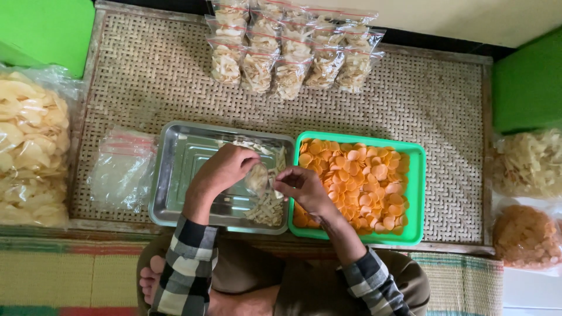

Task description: The person sits on a mat and packs dried fruit slices from a green tray into small plastic bags. They fill each bag by hand, seal it, and place it with other completed bags. The person repeats this process for multiple bags.

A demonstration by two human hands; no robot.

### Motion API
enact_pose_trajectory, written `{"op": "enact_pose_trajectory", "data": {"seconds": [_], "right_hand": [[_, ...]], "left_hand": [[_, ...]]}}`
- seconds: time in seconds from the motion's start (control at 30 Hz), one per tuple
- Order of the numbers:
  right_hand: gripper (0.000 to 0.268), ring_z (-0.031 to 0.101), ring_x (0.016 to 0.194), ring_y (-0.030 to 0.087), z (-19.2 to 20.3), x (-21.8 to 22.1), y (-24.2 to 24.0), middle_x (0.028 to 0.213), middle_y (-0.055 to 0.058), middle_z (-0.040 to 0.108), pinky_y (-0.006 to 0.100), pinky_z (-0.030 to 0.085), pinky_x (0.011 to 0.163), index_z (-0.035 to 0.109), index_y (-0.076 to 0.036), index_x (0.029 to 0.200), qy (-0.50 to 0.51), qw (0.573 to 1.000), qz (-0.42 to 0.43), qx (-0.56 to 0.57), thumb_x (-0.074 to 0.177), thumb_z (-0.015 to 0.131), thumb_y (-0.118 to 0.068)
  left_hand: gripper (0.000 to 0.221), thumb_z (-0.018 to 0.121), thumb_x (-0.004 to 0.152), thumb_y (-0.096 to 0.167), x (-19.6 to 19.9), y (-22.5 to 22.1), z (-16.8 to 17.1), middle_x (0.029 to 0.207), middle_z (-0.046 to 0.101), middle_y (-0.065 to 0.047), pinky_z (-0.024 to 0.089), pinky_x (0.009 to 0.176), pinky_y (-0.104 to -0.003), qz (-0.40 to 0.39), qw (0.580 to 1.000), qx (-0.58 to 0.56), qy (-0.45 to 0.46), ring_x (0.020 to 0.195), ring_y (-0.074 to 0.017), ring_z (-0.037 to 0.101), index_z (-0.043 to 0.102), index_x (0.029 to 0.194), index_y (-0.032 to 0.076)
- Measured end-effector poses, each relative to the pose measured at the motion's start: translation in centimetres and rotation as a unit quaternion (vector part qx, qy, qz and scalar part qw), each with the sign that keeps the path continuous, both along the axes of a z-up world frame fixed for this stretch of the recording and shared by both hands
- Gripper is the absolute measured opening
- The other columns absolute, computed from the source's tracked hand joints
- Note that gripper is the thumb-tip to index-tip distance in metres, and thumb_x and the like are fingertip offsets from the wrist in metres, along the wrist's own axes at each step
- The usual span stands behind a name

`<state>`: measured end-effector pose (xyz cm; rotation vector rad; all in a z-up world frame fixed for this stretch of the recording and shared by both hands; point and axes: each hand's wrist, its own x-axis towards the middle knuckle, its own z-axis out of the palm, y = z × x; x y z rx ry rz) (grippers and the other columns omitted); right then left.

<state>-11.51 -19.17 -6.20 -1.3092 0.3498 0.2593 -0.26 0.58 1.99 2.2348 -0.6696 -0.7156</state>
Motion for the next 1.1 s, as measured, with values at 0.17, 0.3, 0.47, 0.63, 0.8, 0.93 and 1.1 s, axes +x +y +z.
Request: {"op": "enact_pose_trajectory", "data": {"seconds": [0.17, 0.3, 0.47, 0.63, 0.8, 0.93, 1.1], "right_hand": [[0.020, 0.071, 0.074, 0.018, -0.5, 0.0, 1.4, 0.088, 0.016, 0.072, 0.029, 0.063, 0.055, 0.071, 0.005, 0.100, -0.046, 0.996, -0.072, -0.004, 0.084, 0.084, 0.000], [0.016, 0.072, 0.071, 0.021, -0.1, -0.3, 2.7, 0.089, 0.019, 0.073, 0.031, 0.065, 0.059, 0.070, 0.009, 0.098, -0.099, 0.988, -0.107, -0.060, 0.088, 0.080, 0.002], [0.011, 0.076, 0.077, 0.023, 1.5, -0.2, 2.4, 0.093, 0.019, 0.076, 0.032, 0.066, 0.064, 0.072, 0.007, 0.098, -0.131, 0.979, -0.086, -0.130, 0.090, 0.077, 0.002], [0.009, 0.074, 0.069, 0.013, -0.8, 0.8, -0.3, 0.087, 0.004, 0.079, 0.025, 0.061, 0.061, 0.078, -0.014, 0.099, -0.130, 0.937, -0.039, -0.322, 0.090, 0.080, -0.015], [0.026, 0.064, 0.101, 0.028, -2.3, 0.4, 1.1, 0.106, 0.008, 0.068, 0.037, 0.052, 0.077, 0.073, -0.012, 0.111, -0.297, 0.746, 0.140, -0.579, 0.087, 0.068, -0.003], [0.035, 0.054, 0.113, 0.029, -3.9, -0.1, 2.7, 0.117, 0.008, 0.062, 0.039, 0.047, 0.082, 0.069, -0.012, 0.116, -0.304, 0.664, 0.219, -0.647, 0.083, 0.070, -0.002], [0.010, 0.052, 0.115, 0.032, -6.2, -0.1, 3.4, 0.113, 0.011, 0.058, 0.041, 0.041, 0.085, 0.063, -0.008, 0.099, -0.376, 0.617, 0.193, -0.664, 0.092, 0.062, -0.015]], "left_hand": [[0.026, 0.058, 0.098, 0.011, -0.2, -0.7, -1.1, 0.062, 0.063, -0.014, 0.050, 0.062, -0.038, -0.013, 1.000, 0.003, 0.000, 0.055, -0.0267, 0.057, 0.067, 0.076, 0.004], [0.025, 0.055, 0.097, 0.009, -0.5, -1.0, -1.1, 0.062, 0.062, -0.015, 0.050, 0.062, -0.039, -0.017, 0.999, 0.002, 0.027, 0.056, -0.0246, 0.056, 0.064, 0.075, 0.002], [0.025, 0.055, 0.098, 0.008, -0.1, -0.7, -1.2, 0.065, 0.065, -0.017, 0.052, 0.063, -0.040, -0.020, 1.000, 0.007, 0.020, 0.057, -0.0293, 0.061, 0.065, 0.076, 0.002], [0.023, 0.056, 0.099, 0.008, 0.4, -0.1, -0.5, 0.068, 0.068, -0.015, 0.052, 0.065, -0.038, -0.004, 1.000, -0.001, 0.008, 0.061, -0.0270, 0.065, 0.068, 0.080, 0.003], [0.018, 0.058, 0.097, 0.012, 0.6, 0.9, 1.1, 0.077, 0.071, -0.022, 0.054, 0.070, -0.048, 0.006, 1.000, 0.015, -0.005, 0.072, -0.0415, 0.070, 0.071, 0.087, 0.003], [0.019, 0.058, 0.100, 0.012, 0.8, 1.0, 0.0, 0.078, 0.073, -0.017, 0.055, 0.071, -0.044, 0.013, 1.000, 0.025, -0.012, 0.073, -0.0369, 0.072, 0.072, 0.088, 0.006], [0.022, 0.055, 0.101, 0.012, 1.1, 1.4, -0.6, 0.085, 0.074, -0.019, 0.056, 0.074, -0.048, 0.015, 1.000, 0.016, 0.003, 0.083, -0.0411, 0.071, 0.070, 0.088, 0.004]]}}
